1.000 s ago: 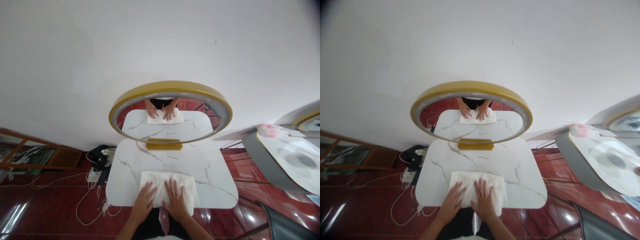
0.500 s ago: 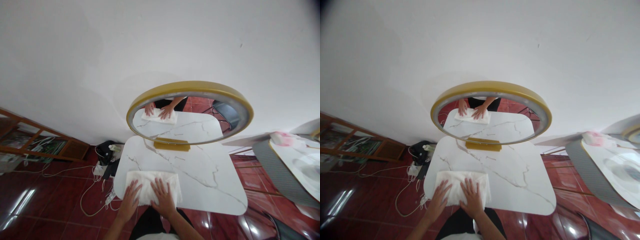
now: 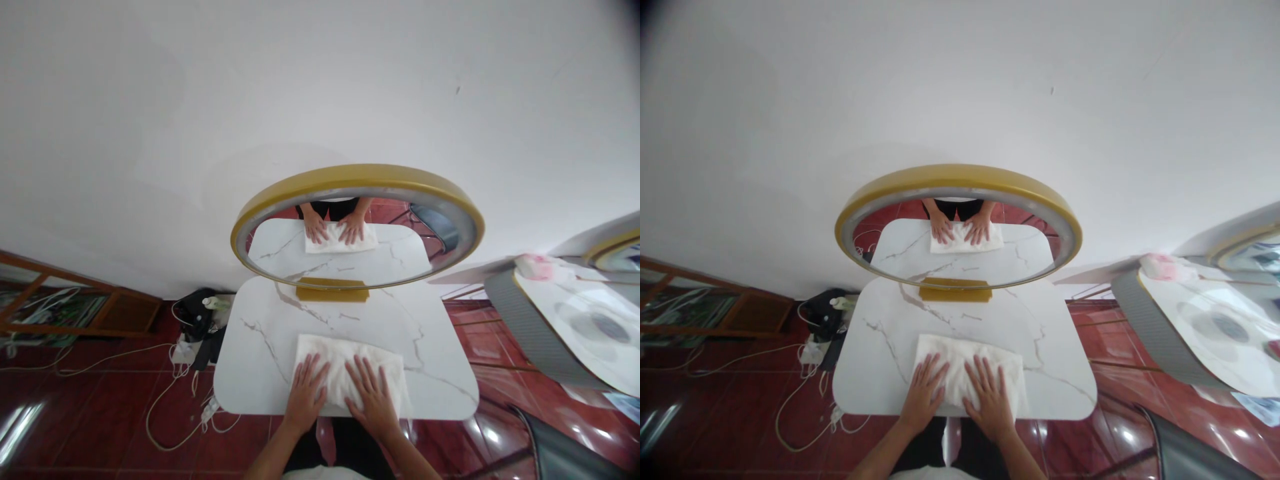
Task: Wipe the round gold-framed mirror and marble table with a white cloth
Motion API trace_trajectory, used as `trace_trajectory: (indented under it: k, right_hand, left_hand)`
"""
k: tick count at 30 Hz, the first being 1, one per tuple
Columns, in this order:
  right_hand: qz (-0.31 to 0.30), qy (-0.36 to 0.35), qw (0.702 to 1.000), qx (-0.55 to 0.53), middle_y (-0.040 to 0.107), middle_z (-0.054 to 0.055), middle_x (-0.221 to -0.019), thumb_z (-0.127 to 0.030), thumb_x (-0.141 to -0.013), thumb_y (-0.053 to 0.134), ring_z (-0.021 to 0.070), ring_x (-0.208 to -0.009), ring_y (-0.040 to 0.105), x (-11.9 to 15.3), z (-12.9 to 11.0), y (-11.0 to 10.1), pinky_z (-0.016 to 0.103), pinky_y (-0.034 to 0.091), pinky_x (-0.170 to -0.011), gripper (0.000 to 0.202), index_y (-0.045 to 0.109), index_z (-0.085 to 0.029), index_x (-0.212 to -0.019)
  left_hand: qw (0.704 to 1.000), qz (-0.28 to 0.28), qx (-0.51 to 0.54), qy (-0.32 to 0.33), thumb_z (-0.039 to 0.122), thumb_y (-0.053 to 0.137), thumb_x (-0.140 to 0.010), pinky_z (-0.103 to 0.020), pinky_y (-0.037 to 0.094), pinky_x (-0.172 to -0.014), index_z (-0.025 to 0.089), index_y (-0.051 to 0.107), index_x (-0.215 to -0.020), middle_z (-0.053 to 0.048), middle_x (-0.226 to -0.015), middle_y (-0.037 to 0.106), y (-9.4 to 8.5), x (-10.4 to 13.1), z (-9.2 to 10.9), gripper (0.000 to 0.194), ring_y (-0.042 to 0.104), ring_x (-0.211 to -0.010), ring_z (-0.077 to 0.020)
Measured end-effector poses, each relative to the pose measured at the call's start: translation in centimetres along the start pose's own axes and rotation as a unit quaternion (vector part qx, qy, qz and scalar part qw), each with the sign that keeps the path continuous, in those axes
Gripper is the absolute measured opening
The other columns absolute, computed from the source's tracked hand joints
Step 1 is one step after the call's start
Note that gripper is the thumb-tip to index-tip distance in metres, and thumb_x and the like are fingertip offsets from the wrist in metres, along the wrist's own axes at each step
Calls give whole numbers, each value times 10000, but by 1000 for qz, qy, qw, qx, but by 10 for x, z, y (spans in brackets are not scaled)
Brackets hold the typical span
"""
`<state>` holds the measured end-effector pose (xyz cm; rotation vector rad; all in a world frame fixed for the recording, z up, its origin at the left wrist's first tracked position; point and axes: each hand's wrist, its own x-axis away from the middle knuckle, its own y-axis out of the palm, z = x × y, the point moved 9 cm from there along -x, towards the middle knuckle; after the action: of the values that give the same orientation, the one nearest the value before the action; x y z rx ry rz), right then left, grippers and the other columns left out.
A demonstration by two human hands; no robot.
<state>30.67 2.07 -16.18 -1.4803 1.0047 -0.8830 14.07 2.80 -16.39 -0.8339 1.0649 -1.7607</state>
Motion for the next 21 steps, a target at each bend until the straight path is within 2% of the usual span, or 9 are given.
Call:
trace_trajectory:
  k: [4,11,16,18,19,21]
  right_hand:
    - [0,-10,1000,5,180,20,-1519,-493,-848,409,298,-1394,135,-35,6,-3,557,62,-1094,700,117,-302,-1455]
    - [4,-16,1000,18,148,17,-1530,-457,-869,400,281,-1399,112,-103,20,-12,548,55,-1096,677,103,-305,-1458]
    - [-4,4,1000,11,116,22,-1535,-424,-871,401,287,-1401,96,-126,24,-14,570,56,-1087,677,88,-308,-1460]
    - [-7,12,1000,7,101,27,-1536,-403,-869,397,281,-1403,82,-124,22,-14,572,56,-1087,683,77,-297,-1463]
    - [-8,15,1000,4,96,29,-1537,-393,-866,397,278,-1404,78,-121,20,-14,571,57,-1088,688,73,-291,-1464]
    - [-10,20,1000,-3,89,32,-1537,-381,-858,403,278,-1405,72,-110,17,-14,568,59,-1090,700,72,-280,-1466]
  left_hand:
    - [1000,11,-16,-18,293,393,-930,-442,232,-1124,355,187,-1446,29,-1536,184,-5,-19,-14,560,151,-1410,-228]
    - [999,27,-25,-37,300,410,-920,-447,244,-1117,369,232,-1434,27,-1529,216,-24,-76,-40,548,172,-1406,-227]
    - [998,20,9,-62,251,457,-881,-480,253,-1110,327,365,-1383,-8,-1496,301,-36,-101,-45,516,223,-1388,-250]
    - [995,36,55,-78,221,467,-859,-470,291,-1094,273,471,-1307,-50,-1415,419,-51,-106,-39,451,325,-1338,-251]
    - [991,55,91,-85,213,457,-858,-451,324,-1078,248,515,-1255,-66,-1345,485,-64,-108,-33,403,391,-1290,-241]
    - [973,110,185,-87,215,412,-880,-392,398,-1024,219,567,-1150,-74,-1177,578,-104,-109,-13,311,503,-1160,-205]
